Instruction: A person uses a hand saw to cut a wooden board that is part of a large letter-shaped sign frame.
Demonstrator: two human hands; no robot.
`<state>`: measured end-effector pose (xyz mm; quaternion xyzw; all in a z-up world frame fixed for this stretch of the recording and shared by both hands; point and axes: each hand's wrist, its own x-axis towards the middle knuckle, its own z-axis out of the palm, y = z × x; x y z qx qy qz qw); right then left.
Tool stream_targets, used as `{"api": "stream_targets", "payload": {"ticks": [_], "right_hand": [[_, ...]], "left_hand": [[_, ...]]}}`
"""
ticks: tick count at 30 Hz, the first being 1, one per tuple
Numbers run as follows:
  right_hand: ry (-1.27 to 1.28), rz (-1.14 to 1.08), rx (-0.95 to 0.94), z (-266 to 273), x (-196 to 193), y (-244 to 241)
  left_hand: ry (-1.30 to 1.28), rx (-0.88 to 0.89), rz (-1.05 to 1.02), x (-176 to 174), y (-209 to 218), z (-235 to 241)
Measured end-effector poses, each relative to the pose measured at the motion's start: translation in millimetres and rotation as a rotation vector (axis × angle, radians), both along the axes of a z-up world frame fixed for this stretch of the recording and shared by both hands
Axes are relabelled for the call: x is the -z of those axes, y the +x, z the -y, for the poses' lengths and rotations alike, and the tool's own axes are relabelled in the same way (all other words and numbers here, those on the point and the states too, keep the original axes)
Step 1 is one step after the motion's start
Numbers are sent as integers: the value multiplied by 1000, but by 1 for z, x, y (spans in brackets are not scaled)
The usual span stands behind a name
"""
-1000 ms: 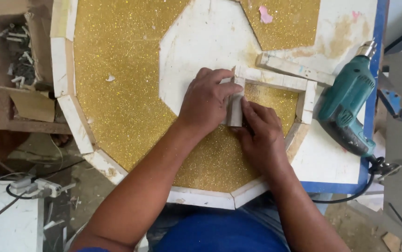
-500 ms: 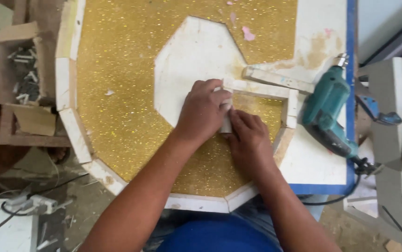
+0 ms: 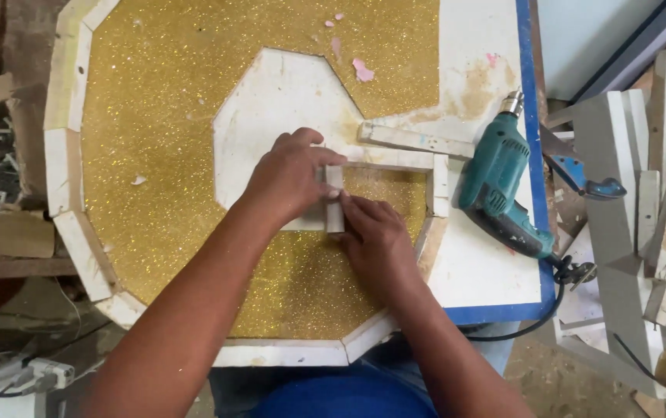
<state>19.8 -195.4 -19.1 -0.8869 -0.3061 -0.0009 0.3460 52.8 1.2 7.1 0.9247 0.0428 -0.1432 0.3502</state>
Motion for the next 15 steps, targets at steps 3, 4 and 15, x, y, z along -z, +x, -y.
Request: {"api": "stream_targets", "payload": {"ticks": [3,4,15], "right_hand": [[-11,-169,-51,21,-6,4],[-14,-172,-51,44,-12,11],[-974,-263,624,305,26,193]], "left_hand": [[25,-22,-39,-5,0,1],[22,-21,-42,-4,2,1],[86,151,20,11,7,-10]]}}
